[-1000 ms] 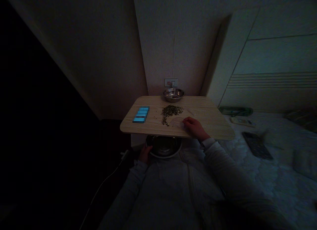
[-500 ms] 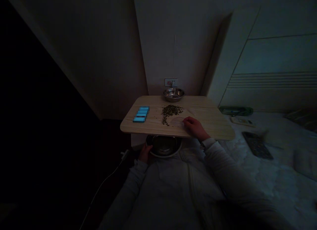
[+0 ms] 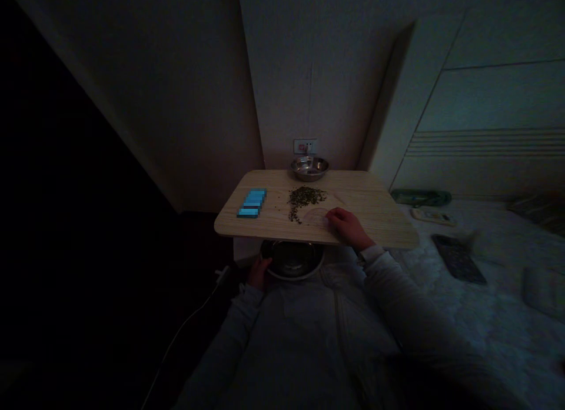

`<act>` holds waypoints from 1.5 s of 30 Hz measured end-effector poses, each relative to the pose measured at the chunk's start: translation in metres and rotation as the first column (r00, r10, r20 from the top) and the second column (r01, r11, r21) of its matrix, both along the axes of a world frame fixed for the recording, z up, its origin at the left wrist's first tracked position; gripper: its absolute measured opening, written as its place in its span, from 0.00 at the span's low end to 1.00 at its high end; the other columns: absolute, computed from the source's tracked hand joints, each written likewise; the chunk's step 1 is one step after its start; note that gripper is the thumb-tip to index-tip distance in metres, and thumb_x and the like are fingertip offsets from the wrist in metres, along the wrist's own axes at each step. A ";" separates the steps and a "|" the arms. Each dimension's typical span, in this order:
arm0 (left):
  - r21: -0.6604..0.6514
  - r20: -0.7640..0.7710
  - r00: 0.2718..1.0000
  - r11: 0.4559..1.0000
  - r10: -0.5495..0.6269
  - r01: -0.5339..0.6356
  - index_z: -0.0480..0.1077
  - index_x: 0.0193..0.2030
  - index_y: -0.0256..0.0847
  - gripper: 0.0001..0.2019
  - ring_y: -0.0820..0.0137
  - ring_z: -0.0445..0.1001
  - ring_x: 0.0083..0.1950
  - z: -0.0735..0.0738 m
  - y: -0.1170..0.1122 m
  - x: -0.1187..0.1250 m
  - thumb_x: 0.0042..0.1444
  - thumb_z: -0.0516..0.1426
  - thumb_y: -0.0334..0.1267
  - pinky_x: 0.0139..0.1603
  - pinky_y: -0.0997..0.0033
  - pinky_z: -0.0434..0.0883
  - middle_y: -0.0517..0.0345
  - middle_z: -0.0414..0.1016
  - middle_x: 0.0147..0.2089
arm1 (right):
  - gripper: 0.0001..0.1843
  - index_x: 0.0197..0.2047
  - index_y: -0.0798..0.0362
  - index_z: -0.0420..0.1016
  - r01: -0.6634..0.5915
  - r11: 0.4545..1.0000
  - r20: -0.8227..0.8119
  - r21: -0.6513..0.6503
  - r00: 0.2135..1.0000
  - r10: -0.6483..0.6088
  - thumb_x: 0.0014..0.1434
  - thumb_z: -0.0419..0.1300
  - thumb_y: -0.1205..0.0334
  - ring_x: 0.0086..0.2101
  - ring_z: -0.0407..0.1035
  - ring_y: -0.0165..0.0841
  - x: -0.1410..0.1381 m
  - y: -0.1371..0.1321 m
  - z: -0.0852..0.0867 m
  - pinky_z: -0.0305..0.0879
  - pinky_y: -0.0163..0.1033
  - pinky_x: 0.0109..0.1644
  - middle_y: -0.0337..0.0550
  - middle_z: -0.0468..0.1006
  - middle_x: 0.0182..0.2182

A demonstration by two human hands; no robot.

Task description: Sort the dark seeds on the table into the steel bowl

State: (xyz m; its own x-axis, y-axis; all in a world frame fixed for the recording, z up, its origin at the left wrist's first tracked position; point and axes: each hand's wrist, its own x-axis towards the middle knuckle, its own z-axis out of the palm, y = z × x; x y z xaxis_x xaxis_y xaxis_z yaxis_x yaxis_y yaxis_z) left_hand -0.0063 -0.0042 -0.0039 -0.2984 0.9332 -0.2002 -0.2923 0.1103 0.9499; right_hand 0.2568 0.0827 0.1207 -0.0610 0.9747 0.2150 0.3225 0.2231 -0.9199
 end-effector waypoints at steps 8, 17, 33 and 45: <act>0.005 0.091 0.996 1.000 0.002 -0.002 0.76 0.33 0.45 0.13 0.45 0.73 0.60 -0.012 0.003 0.000 0.37 0.65 0.43 0.59 0.49 0.71 0.51 0.83 0.40 | 0.08 0.28 0.51 0.73 -0.011 1.000 0.028 -0.015 1.000 0.012 0.45 0.56 0.56 0.30 0.68 0.35 0.001 0.000 0.000 0.65 0.41 0.39 0.39 0.75 0.24; 0.015 0.029 0.998 0.999 0.047 -0.047 0.76 0.29 0.45 0.09 0.48 0.75 0.58 -0.009 0.003 -0.002 0.38 0.66 0.40 0.60 0.53 0.71 0.52 0.83 0.41 | 0.09 0.27 0.50 0.70 0.002 1.000 0.017 -0.009 1.000 -0.002 0.45 0.56 0.54 0.29 0.66 0.35 0.001 0.001 -0.001 0.63 0.41 0.37 0.39 0.74 0.22; 0.083 -0.127 0.992 0.996 0.002 0.009 0.76 0.35 0.44 0.10 0.53 0.75 0.56 -0.019 0.005 -0.006 0.46 0.63 0.44 0.59 0.55 0.69 0.51 0.82 0.43 | 0.09 0.27 0.50 0.71 -0.003 0.999 -0.043 -0.038 0.999 0.002 0.43 0.56 0.56 0.27 0.66 0.34 0.001 0.001 -0.002 0.63 0.40 0.36 0.37 0.73 0.22; 0.187 -0.282 0.960 0.981 0.003 0.052 0.78 0.33 0.45 0.14 0.49 0.69 0.65 -0.022 -0.003 -0.022 0.33 0.68 0.34 0.69 0.52 0.61 0.51 0.82 0.49 | 0.09 0.28 0.51 0.72 0.027 0.999 -0.025 -0.023 0.999 -0.028 0.45 0.57 0.56 0.30 0.68 0.36 0.002 0.001 -0.002 0.64 0.42 0.38 0.40 0.75 0.24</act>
